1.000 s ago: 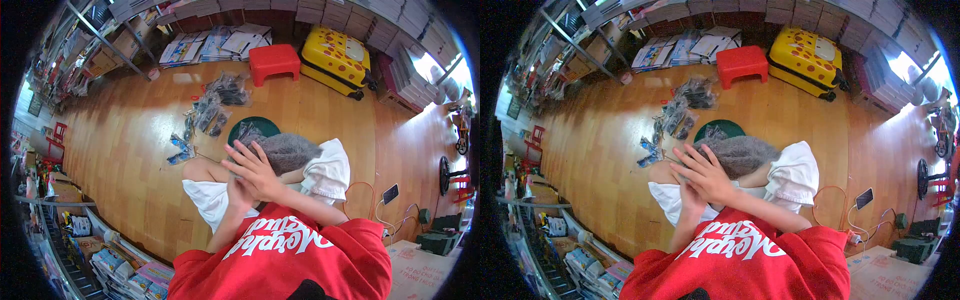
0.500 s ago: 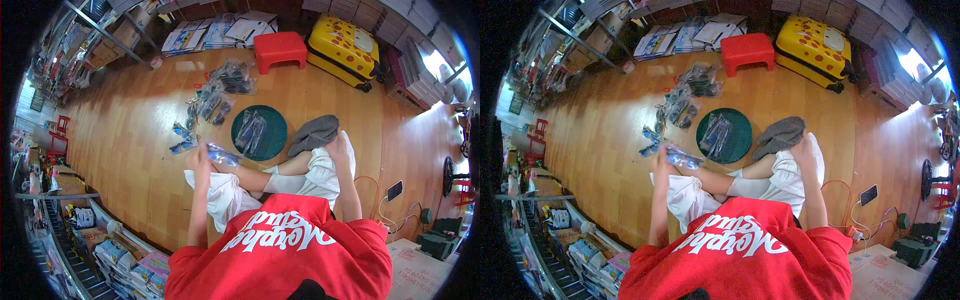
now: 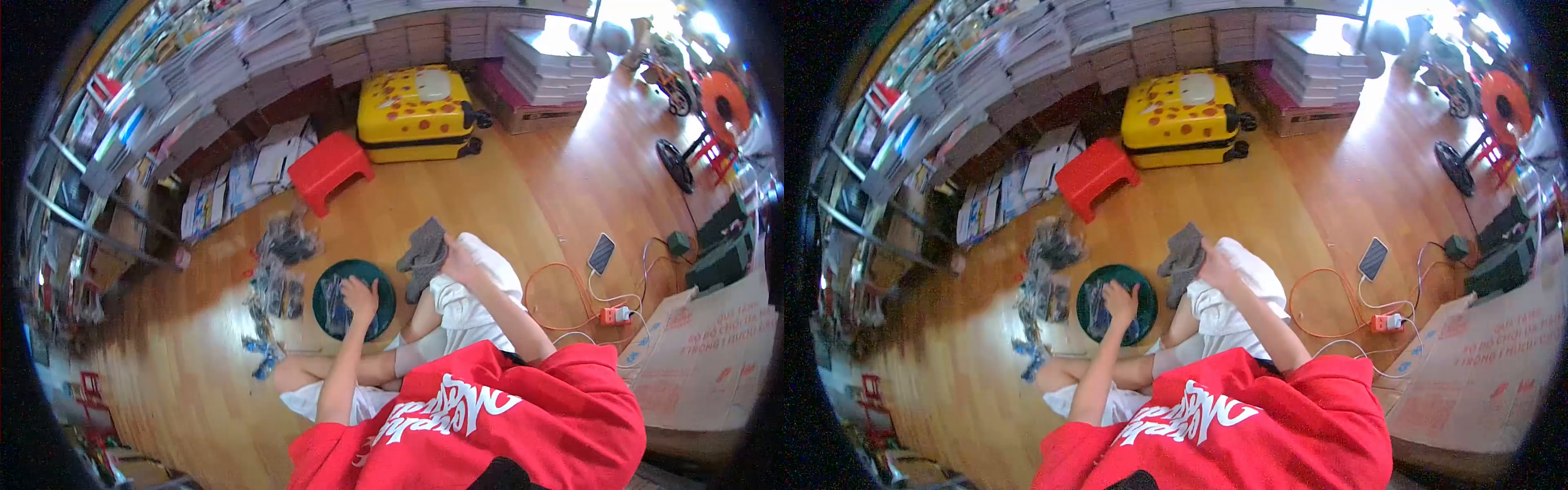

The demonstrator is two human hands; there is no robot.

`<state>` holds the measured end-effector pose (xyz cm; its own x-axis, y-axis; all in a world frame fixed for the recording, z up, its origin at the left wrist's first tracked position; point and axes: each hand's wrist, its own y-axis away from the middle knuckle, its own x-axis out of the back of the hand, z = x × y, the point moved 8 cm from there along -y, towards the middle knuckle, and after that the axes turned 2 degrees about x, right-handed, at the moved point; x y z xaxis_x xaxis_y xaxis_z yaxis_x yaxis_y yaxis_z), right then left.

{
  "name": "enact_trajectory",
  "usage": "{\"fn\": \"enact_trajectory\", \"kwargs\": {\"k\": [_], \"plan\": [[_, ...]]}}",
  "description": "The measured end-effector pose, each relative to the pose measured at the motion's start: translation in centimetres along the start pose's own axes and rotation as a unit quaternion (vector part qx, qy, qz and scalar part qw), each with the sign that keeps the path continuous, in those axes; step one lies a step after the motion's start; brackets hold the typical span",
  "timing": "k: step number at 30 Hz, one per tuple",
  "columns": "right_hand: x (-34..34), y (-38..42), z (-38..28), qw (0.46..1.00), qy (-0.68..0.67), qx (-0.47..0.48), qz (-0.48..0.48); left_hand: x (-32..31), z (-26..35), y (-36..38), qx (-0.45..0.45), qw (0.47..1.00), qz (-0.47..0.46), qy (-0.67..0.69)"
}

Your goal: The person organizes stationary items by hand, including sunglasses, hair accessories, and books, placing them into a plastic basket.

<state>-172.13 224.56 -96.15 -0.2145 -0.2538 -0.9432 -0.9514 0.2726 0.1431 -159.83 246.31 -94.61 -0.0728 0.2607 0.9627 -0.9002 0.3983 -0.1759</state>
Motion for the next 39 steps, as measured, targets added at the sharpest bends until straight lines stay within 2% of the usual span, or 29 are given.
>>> {"fn": "enact_trajectory", "kwargs": {"k": [3, 6, 9, 12, 15, 16, 19, 20, 21, 23, 24, 27, 28, 30, 33, 34, 35, 37, 38, 39], "plan": [[-1.6, 0.7, -0.1, 1.0, 0.013, 0.009, 0.012, 0.0, -1.0, 1.3, -0.002, 1.0, -0.015, -0.008], [-1.0, 0.3, 0.0, 1.0, 0.001, -0.007, 0.014, -1.2, -2.2, 2.4, -0.066, 0.994, -0.045, -0.068], [-1.2, 0.2, 0.2, 1.0, 0.001, -0.027, 0.009, 0.2, -2.1, 3.5, -0.125, 0.988, -0.049, -0.082], [-1.2, 0.5, 0.6, 0.999, 0.029, -0.016, 0.008, -0.6, -3.6, 2.7, -0.115, 0.988, 0.047, -0.097], [-2.1, 0.7, 0.2, 0.998, 0.061, -0.015, 0.011, 5.3, -0.5, 2.3, -0.134, 0.981, 0.089, 0.108], [-2.8, 1.0, 0.4, 0.997, 0.067, -0.02, 0.012, 6.6, 0.5, 2.0, -0.148, 0.963, 0.047, 0.219], [-8.9, 2.9, 2.9, 0.988, 0.097, -0.113, -0.028, 10.8, 3.1, 2.3, -0.169, 0.906, -0.008, 0.388], [-11.5, 3.5, 4.0, 0.981, 0.131, -0.136, -0.036, 10.7, 2.6, 2.2, -0.139, 0.882, -0.037, 0.448], [-14.6, 4.2, 4.9, 0.974, 0.145, -0.16, -0.068, 10.0, 2.3, 2.2, -0.093, 0.852, -0.134, 0.498], [-20.2, 5.5, 6.6, 0.953, 0.171, -0.213, -0.131, 9.8, 0.9, 3.5, 0.01, 0.751, -0.314, 0.58], [-21.8, 5.6, 7.2, 0.952, 0.175, -0.213, -0.137, 10.1, -0.9, 4.3, 0.056, 0.752, -0.33, 0.568], [-23.4, 4.5, 8.2, 0.955, 0.197, -0.201, -0.09, 13.9, -2.6, 5.3, -0.007, 0.746, -0.234, 0.623], [-22.8, 4.0, 8.9, 0.957, 0.178, -0.214, -0.084, 16.7, -2.4, 5.5, -0.003, 0.791, -0.197, 0.579], [-20.8, 3.3, 10.0, 0.958, 0.143, -0.24, -0.071, 18.7, -3.0, 5.9, 0.083, 0.778, -0.167, 0.601], [-17.3, 5.7, 13.4, 0.915, 0.212, -0.344, -0.005, 18.2, -6.3, 6.7, 0.173, 0.749, -0.142, 0.624], [-15.2, 6.2, 15.0, 0.902, 0.198, -0.383, -0.015, 18.0, -7.2, 7.1, 0.194, 0.739, -0.138, 0.63], [-15.6, 6.7, 15.0, 0.904, 0.208, -0.372, -0.036, 17.8, -7.4, 7.6, 0.216, 0.641, -0.157, 0.719], [-17.3, 7.4, 14.2, 0.908, 0.228, -0.343, -0.077, 18.2, -7.1, 8.3, 0.237, 0.413, -0.187, 0.859], [-18.5, 7.3, 13.5, 0.926, 0.206, -0.31, -0.06, 18.0, -7.0, 7.7, 0.187, 0.37, -0.177, 0.893], [-19.8, 7.1, 12.7, 0.934, 0.204, -0.287, -0.065, 16.9, -7.0, 8.0, 0.182, 0.368, -0.168, 0.896]]}}
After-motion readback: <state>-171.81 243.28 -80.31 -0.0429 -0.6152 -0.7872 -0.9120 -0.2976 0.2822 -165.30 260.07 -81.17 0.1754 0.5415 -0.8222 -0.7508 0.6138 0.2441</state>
